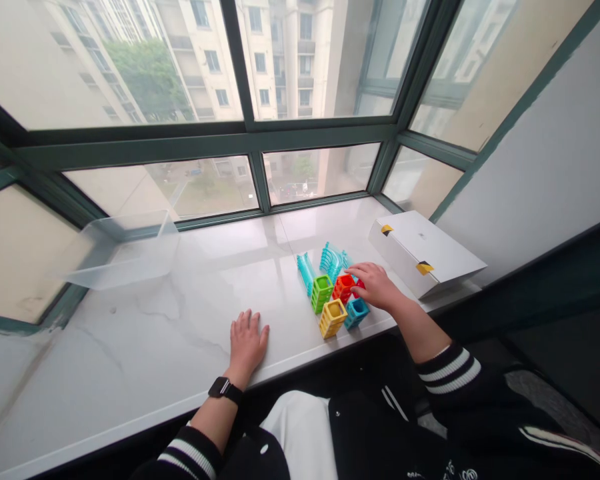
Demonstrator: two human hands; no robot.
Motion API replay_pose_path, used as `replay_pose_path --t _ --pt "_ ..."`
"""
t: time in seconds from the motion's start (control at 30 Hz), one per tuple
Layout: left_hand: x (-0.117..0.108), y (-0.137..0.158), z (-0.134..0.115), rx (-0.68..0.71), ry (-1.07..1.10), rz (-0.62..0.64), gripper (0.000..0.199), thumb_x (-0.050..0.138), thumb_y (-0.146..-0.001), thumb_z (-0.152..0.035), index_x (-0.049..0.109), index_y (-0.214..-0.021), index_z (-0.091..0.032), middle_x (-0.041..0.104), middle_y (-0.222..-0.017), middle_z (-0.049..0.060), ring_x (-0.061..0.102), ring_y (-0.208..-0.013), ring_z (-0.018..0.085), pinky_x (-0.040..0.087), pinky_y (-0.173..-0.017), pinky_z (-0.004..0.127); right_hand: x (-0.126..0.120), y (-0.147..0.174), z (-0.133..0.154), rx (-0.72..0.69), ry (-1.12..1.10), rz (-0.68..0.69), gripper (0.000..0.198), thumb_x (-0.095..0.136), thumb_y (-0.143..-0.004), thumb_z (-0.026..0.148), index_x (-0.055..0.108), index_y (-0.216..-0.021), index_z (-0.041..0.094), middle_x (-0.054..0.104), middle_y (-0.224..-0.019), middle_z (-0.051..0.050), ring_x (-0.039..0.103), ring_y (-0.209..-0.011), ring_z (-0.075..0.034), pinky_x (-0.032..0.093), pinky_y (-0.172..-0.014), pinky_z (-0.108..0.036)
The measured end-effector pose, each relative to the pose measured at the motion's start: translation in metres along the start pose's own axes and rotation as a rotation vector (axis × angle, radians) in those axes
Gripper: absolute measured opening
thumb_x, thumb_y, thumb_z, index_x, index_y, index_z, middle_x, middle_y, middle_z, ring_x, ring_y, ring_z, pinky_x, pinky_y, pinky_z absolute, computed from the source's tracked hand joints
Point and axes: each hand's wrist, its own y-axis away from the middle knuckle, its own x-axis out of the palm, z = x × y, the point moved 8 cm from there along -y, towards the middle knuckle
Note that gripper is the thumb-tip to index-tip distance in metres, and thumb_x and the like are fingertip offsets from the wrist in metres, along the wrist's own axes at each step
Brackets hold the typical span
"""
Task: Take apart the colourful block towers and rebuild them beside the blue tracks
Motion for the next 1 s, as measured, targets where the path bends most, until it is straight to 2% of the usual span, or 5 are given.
replay_pose_path --t 0.17,0.6,0.73,0.83,1.0 --pt "-0.001 0.000 -0.005 0.007 -0.042 0.010 0.052 0.043 -0.107 -0.042 0.063 -0.144 -0.011 0.051 -0.161 0.022 0.041 -0.153 0.040 0.029 -0.128 0.060 0.011 -0.007 0.000 0.005 0.030 0.079 0.041 0.066 -0.090 0.018 0.074 -0.129 0.028 0.073 -0.138 -0.009 0.061 -0.131 -0.033 0.033 -0.122 -0.062" --pt "-0.002 0.000 -0.003 0.010 -0.021 0.001 0.052 0.042 -0.107 -0.042 0.063 -0.144 -0.012 0.052 -0.161 0.021 0.041 -0.153 0.040 0.029 -0.128 0.060 0.009 -0.006 -0.003 0.008 0.009 0.079 0.042 0.066 -0.089 0.018 0.075 -0.130 0.028 0.073 -0.138 -0.010 0.064 -0.131 -0.033 0.034 -0.123 -0.067" --pt "-0.003 0.000 -0.003 0.003 -0.002 0.001 0.052 0.044 -0.107 -0.042 0.063 -0.144 -0.012 0.053 -0.160 0.022 0.041 -0.153 0.040 0.030 -0.128 0.060 -0.004 -0.002 -0.021 0.002 -0.055 -0.007 0.042 0.063 -0.094 0.027 0.071 -0.135 0.027 0.072 -0.139 -0.010 0.063 -0.132 -0.032 0.042 -0.119 -0.060" --pt "-0.004 0.000 -0.004 0.005 -0.002 0.000 0.051 0.044 -0.107 -0.041 0.063 -0.144 -0.012 0.052 -0.161 0.022 0.041 -0.153 0.039 0.029 -0.128 0.060 -0.010 0.006 -0.047 0.079 -0.078 -0.059 0.040 0.061 -0.096 0.031 0.071 -0.134 0.026 0.071 -0.138 -0.012 0.063 -0.131 -0.033 0.048 -0.115 -0.056" --pt "-0.002 0.000 -0.003 0.000 -0.009 -0.005 0.050 0.044 -0.107 -0.041 0.063 -0.144 -0.014 0.053 -0.160 0.020 0.041 -0.153 0.038 0.028 -0.129 0.058 0.003 0.020 -0.071 0.152 -0.129 -0.005 0.041 0.064 -0.094 0.033 0.072 -0.133 0.025 0.069 -0.136 -0.013 0.064 -0.129 -0.032 0.049 -0.117 -0.054"
